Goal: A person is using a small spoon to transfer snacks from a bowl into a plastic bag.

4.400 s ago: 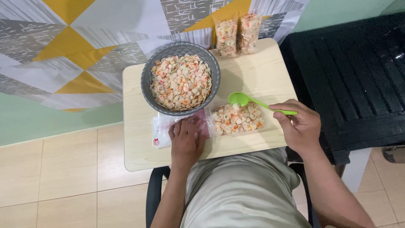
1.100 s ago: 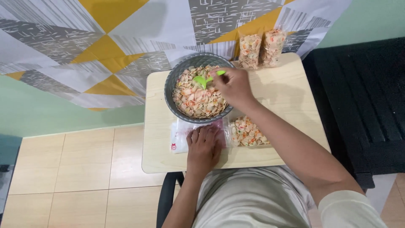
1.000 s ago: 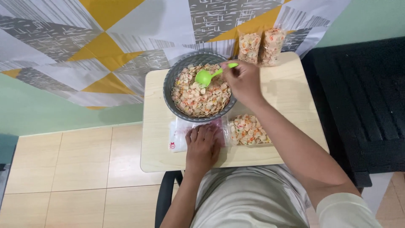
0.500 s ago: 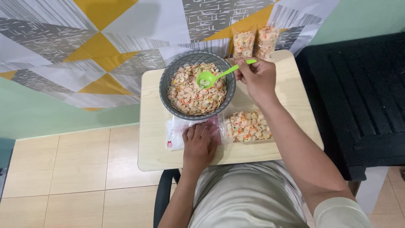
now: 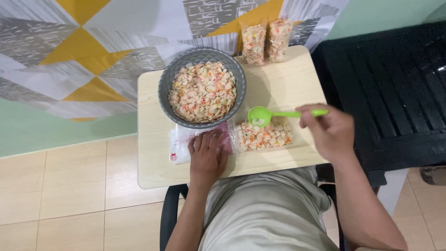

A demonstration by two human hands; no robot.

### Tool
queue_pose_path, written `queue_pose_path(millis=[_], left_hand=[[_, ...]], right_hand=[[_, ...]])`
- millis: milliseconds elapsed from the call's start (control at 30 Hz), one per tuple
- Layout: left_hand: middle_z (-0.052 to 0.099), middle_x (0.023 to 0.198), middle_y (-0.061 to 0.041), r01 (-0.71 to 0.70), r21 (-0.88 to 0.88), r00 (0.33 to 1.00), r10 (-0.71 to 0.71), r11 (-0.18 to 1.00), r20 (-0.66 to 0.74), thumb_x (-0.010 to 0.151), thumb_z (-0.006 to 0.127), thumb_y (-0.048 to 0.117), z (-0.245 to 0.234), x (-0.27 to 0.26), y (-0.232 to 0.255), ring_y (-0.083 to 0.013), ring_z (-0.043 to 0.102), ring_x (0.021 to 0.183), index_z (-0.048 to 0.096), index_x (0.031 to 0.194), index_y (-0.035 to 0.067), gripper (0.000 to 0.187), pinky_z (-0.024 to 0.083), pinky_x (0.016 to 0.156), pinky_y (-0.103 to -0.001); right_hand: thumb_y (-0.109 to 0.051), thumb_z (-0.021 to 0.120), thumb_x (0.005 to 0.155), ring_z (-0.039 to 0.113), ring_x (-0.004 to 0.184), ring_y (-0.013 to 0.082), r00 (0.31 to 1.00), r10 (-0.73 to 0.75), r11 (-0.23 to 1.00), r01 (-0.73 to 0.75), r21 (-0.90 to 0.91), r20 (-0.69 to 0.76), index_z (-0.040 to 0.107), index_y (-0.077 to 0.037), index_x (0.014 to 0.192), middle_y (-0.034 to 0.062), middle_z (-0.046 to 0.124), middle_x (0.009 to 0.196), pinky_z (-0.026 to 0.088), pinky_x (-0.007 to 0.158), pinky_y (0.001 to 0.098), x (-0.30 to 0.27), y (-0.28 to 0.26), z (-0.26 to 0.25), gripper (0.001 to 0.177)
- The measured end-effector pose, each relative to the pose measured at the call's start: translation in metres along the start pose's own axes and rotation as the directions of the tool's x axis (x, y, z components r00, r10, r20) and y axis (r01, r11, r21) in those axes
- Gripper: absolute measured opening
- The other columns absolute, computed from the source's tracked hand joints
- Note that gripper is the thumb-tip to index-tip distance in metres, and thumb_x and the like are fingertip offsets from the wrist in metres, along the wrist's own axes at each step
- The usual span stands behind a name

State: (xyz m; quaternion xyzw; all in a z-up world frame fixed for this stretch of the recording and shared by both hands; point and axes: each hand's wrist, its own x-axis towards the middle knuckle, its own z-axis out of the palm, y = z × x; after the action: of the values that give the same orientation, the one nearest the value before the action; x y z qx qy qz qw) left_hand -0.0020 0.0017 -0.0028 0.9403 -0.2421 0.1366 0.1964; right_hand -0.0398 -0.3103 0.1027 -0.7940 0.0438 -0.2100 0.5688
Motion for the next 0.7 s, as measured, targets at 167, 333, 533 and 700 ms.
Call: queue_pose_path(millis=[167,333,533,700], left_hand=[[0.059,0.128,-0.006,-0.005,0.022,1.000,0.005,1.000,-0.008,0.096,0.057,0.032,0.004,0.001,0.001,-0.0287,0.052,0.129,0.061,0.132,0.021,0.038,0.037,0.110,-0.058],[0.059,0.129,-0.007,-0.015,0.003,1.000,0.015,1.000,-0.007,0.096,0.057,0.030,-0.002,0.002,0.003,-0.0291,0.052,0.130,0.061,0.132,0.022,0.037,0.037,0.110,-0.058],[0.059,0.130,-0.005,-0.017,0.009,1.000,0.017,1.000,-0.019,0.096,0.056,0.032,0.001,0.001,0.002,-0.0286,0.052,0.130,0.062,0.132,0.022,0.038,0.038,0.109,-0.058],[0.059,0.131,-0.006,-0.019,-0.013,0.999,0.018,1.000,-0.039,0.097,0.055,0.032,-0.002,0.003,0.004,-0.0287,0.051,0.130,0.064,0.130,0.022,0.035,0.039,0.108,-0.056]], right_hand=[[0.004,0.070,0.097,0.060,0.061,0.0168,0.980,-0.193,0.981,0.194,-0.028,0.042,0.079,0.001,0.107,0.0120,0.066,0.071,0.052,0.058,0.0259,-0.021,-0.003,-0.004,0.014],[0.005,0.069,0.099,0.067,0.065,0.0187,0.981,-0.179,0.983,0.181,0.016,-0.080,0.078,0.004,0.106,0.0160,0.070,0.076,0.057,0.060,0.0293,-0.034,0.009,0.011,0.012],[0.004,0.069,0.098,0.062,0.062,0.0142,0.984,-0.138,0.988,0.145,0.054,-0.116,0.080,0.002,0.101,0.0127,0.069,0.069,0.055,0.060,0.0294,-0.038,0.000,0.011,0.011],[0.010,0.068,0.097,0.053,0.062,0.0122,0.966,-0.087,0.996,0.077,-0.050,-0.243,0.076,0.004,0.095,0.0102,0.060,0.061,0.046,0.063,0.0292,-0.030,0.026,-0.020,0.011]])
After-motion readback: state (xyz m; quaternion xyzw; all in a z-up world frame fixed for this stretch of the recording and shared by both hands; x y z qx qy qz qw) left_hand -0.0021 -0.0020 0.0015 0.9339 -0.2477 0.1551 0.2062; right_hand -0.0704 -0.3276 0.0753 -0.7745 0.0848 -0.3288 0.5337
